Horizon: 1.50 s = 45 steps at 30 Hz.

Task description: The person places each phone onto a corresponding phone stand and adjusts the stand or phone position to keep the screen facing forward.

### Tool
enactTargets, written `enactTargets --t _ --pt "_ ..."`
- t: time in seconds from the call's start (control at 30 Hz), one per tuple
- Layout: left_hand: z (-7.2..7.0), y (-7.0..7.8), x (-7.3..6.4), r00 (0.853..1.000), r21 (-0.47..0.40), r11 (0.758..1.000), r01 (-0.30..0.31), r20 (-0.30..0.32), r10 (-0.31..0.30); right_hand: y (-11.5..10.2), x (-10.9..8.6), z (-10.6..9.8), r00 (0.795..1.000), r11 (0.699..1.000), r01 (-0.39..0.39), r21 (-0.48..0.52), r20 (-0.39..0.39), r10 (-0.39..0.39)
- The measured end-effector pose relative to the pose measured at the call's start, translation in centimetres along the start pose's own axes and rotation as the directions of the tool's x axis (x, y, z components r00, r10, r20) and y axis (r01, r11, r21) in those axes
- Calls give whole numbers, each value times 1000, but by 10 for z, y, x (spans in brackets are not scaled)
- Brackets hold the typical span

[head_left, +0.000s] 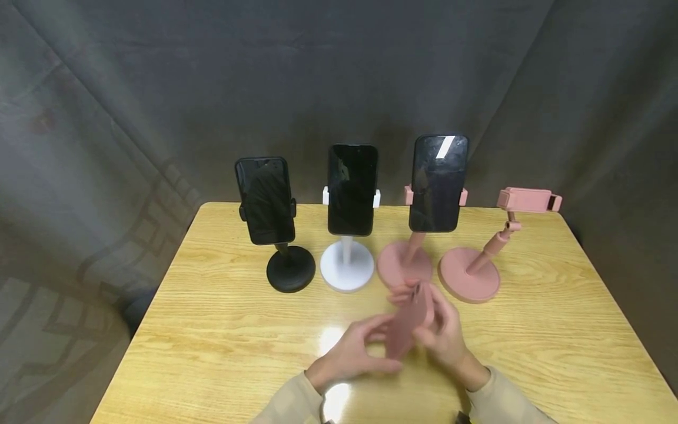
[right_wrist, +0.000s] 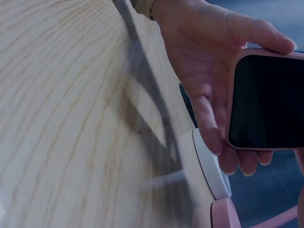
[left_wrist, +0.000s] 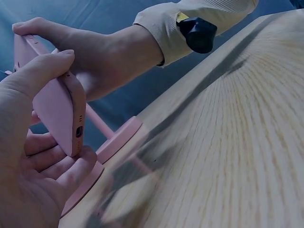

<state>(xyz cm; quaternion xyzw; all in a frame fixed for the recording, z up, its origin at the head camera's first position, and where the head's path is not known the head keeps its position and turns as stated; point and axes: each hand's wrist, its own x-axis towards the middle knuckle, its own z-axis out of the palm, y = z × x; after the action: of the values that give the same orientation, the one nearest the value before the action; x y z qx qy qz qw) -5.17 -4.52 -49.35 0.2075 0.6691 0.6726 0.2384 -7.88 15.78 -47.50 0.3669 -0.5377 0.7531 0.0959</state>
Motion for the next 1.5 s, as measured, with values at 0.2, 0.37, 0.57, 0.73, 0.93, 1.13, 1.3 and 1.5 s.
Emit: enactTargets --t 0.2,0.37,0.57,0.73,0.93,1.13,1.3,1.5 --pt "1 -1 1 1000 39 999 -18 13 18 -4 4 -2 999 999 45 21 -14 -45" --pt "1 1 4 999 35 998 -51 20 51 -6 7 -5 995 995 94 38 -28 -93" --pt "-1 3 7 996 70 994 -87 21 85 -9 12 -13 993 993 119 8 -23 -119" --pt "-6 2 7 995 121 988 -99 17 98 -17 18 -21 989 989 143 -24 -29 -144" --pt "-10 2 6 994 148 984 -102 -13 105 -27 28 -28 982 983 184 -15 -47 -185" --pt "-9 4 10 994 179 978 -105 0 107 -39 39 -31 966 970 242 9 -95 -240" --pt "-5 13 18 990 241 960 -143 28 141 -51 48 -36 950 964 250 -85 -168 -261" --pt "-4 34 31 974 293 931 -217 0 228 -70 65 -40 935 956 285 -73 -198 -294"
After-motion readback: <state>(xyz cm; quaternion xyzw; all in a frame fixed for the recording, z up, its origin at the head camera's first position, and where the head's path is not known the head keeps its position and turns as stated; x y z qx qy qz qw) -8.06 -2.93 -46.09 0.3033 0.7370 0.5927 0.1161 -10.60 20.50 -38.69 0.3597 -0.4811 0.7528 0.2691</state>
